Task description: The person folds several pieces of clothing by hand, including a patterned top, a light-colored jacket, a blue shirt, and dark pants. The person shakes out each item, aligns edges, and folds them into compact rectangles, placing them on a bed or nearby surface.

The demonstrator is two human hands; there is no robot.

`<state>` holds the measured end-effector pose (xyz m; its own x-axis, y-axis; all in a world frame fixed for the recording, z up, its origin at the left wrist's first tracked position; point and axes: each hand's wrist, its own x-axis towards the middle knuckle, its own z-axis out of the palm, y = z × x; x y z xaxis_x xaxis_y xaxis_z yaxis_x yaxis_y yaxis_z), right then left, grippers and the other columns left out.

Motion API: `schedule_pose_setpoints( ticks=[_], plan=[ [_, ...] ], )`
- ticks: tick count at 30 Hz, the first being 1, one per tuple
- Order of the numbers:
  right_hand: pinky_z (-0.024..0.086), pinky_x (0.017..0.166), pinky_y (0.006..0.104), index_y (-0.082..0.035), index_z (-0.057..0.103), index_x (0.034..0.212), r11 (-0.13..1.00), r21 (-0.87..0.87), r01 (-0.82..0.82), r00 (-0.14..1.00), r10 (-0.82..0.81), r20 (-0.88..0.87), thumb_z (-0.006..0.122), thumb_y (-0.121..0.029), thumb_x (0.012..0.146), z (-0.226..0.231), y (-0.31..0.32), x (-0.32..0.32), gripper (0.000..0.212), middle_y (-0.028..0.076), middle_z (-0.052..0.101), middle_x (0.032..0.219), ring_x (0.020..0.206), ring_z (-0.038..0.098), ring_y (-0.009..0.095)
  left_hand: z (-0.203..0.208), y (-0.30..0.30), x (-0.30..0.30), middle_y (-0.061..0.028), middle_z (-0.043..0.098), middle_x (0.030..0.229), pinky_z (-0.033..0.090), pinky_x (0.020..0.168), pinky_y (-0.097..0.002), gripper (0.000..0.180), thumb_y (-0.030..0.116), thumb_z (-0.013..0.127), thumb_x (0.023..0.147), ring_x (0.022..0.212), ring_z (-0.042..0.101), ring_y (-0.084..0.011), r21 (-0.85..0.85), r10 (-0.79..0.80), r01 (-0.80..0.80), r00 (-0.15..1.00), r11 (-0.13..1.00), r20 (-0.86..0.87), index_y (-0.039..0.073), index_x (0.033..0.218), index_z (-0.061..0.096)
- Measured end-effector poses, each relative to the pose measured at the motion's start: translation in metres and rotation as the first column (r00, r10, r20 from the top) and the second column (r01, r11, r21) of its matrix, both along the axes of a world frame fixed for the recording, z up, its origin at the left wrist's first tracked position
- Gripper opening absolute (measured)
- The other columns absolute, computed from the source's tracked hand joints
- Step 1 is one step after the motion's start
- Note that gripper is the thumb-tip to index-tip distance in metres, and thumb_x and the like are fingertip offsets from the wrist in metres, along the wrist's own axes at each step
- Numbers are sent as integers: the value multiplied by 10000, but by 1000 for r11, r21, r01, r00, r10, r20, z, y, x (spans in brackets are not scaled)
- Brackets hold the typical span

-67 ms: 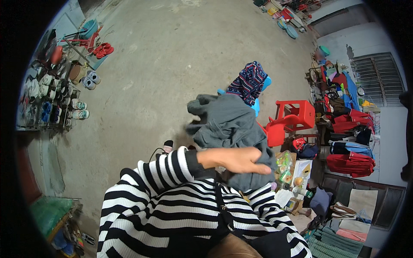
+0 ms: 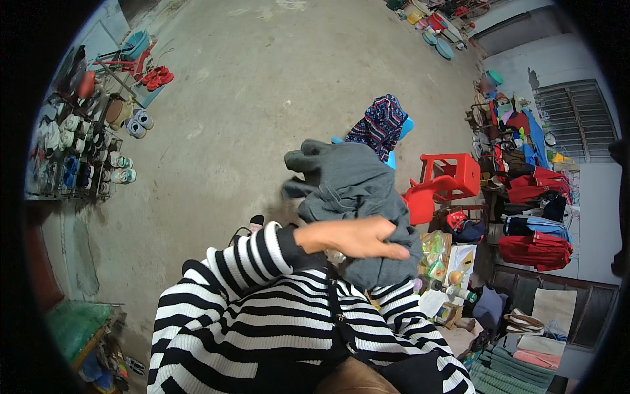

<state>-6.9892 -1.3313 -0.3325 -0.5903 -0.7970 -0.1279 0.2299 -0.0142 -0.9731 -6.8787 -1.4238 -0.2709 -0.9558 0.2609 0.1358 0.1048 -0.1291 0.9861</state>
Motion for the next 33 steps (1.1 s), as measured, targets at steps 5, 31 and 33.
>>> schedule_pose_setpoints(
  ticks=[5, 31, 33],
  plan=[
    [393, 825, 351, -87, 377, 1057, 999, -24, 26, 999, -25, 47, 529, -413, 882, 6, 5, -4, 400, 117, 445, 1048, 917, 513, 205, -35, -55, 4, -65, 638, 798, 478, 675, -272, 246, 236, 664, 827, 707, 577, -124, -97, 734, -728, 674, 679, 82, 13, 926, 634],
    [314, 982, 441, -124, 218, 1308, 994, -113, 8, 978, 16, 210, 519, -566, 827, 1, 19, 8, 719, 164, 301, 1312, 1115, 458, 282, -11, 1, 4, -170, 505, 794, 420, 685, -357, 218, 206, 524, 903, 736, 515, -258, -47, 159, -171, 968, 984, -195, -9, 934, 496],
    [308, 994, 447, -127, 206, 1328, 992, -129, -9, 972, 39, 233, 518, -577, 823, -2, 19, 9, 745, 167, 290, 1332, 1131, 454, 288, -12, 6, 11, -103, 472, 733, 396, 681, -310, 244, 225, 476, 944, 700, 425, -161, 47, 94, -88, 985, 995, -145, -14, 896, 470]
  ],
)
